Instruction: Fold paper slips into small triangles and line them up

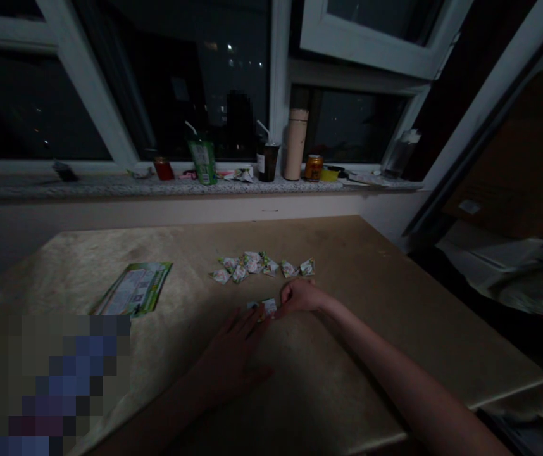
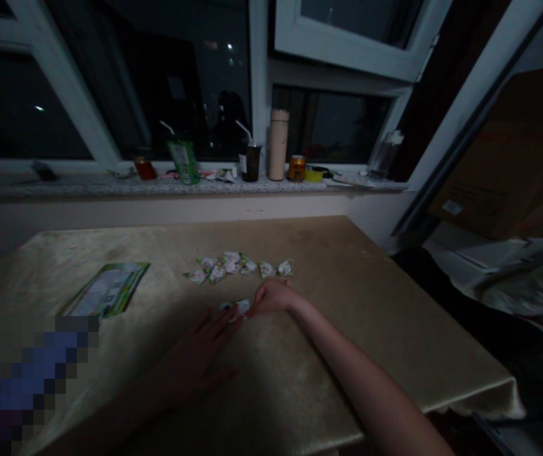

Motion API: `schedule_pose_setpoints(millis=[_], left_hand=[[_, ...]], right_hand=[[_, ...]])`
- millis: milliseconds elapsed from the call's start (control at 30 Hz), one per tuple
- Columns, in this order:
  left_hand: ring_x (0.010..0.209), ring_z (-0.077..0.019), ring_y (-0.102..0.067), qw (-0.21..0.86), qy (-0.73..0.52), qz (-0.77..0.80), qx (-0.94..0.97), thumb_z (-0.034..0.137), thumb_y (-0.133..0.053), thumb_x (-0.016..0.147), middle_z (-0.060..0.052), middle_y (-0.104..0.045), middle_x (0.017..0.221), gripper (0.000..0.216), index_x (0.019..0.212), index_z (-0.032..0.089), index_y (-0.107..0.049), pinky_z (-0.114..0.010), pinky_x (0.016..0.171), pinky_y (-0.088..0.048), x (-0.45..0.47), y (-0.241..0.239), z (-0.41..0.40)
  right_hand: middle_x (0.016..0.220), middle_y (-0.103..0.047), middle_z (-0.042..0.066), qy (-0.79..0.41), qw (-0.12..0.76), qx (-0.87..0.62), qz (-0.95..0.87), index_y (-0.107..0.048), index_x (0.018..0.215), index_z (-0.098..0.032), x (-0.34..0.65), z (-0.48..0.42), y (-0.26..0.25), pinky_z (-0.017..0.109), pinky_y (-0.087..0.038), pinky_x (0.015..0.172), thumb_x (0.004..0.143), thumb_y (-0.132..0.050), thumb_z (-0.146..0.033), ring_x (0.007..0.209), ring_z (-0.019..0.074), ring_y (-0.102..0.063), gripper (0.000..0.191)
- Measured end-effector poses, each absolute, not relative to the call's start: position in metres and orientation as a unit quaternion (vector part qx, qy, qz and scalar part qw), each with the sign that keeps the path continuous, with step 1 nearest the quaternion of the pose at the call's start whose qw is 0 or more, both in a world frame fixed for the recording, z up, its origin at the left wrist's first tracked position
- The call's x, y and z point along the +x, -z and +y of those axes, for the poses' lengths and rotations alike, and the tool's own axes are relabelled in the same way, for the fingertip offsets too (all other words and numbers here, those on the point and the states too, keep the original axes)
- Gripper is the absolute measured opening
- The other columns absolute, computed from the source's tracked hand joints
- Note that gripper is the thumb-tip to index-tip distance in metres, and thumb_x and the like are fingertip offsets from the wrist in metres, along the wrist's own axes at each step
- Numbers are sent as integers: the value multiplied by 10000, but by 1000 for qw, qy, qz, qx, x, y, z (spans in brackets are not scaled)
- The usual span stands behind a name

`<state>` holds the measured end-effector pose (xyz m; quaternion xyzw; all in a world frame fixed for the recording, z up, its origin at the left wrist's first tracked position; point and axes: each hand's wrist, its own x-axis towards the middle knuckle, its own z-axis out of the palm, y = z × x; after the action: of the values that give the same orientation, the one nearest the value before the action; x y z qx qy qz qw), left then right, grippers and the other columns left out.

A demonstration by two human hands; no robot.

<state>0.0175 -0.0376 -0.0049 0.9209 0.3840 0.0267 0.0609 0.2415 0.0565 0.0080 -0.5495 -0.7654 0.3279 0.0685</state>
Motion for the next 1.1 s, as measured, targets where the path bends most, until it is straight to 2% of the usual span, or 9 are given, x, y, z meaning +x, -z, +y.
schedule_pose_setpoints(millis=[133, 467, 633, 700, 767, 933, 1100], left_hand=[[1400, -296, -176, 63, -30, 381, 922, 581, -468, 873, -121, -171, 1539, 777, 1488, 191, -195, -495, 1127, -147, 18, 5, -38], [1394, -302, -196, 58, -45, 374, 925, 559, -489, 875, -121, -198, 1534, 763, 1482, 185, -217, -489, 1128, -154, 16, 4, -38], [1402, -292, -174, 55, -39, 380, 923, 580, -472, 878, -125, -168, 1541, 786, 1490, 179, -183, -485, 1131, -139, 17, 5, -38], [1401, -297, -176, 55, -45, 376, 924, 578, -472, 879, -120, -162, 1543, 789, 1493, 184, -169, -493, 1131, -128, 17, 6, -38], [1399, -302, -181, 57, -47, 372, 925, 582, -467, 880, -120, -167, 1543, 786, 1491, 184, -174, -503, 1130, -121, 18, 6, -38], [1394, -307, -195, 66, -42, 378, 923, 583, -482, 871, -136, -196, 1533, 780, 1478, 167, -223, -505, 1127, -142, 18, 4, -38], [1397, -302, -189, 68, -43, 370, 925, 556, -500, 871, -132, -183, 1536, 779, 1483, 171, -208, -507, 1129, -131, 18, 4, -38]], right_hand=[[597, -627, -55, -299, 64, -570, -763, -697, 613, -202, 238, 56, -7, 366, -260, 927, 553, -776, -517, 751, 159, -581, 330], [614, -643, -35, -293, -3, -582, -759, -681, 568, -212, 229, 62, -17, 384, -313, 904, 532, -807, -475, 760, 180, -581, 294], [551, -594, -51, -321, -11, -536, -781, -710, 603, -199, 239, 67, -18, 294, -365, 775, 572, -772, -493, 663, 141, -546, 302], [525, -559, -55, -368, -8, -496, -786, -726, 641, -189, 243, 68, -19, 252, -364, 680, 629, -713, -538, 609, 123, -515, 350], [497, -519, -60, -363, 5, -504, -784, -725, 646, -177, 244, 68, -20, 241, -348, 647, 631, -701, -563, 582, 112, -491, 387], [519, -549, -71, -306, 22, -538, -786, -686, 585, -179, 237, 62, -14, 290, -320, 795, 585, -749, -530, 623, 108, -522, 356], [517, -532, -74, -300, 35, -550, -779, -663, 569, -181, 236, 59, -11, 309, -304, 832, 562, -761, -528, 652, 118, -533, 361]])
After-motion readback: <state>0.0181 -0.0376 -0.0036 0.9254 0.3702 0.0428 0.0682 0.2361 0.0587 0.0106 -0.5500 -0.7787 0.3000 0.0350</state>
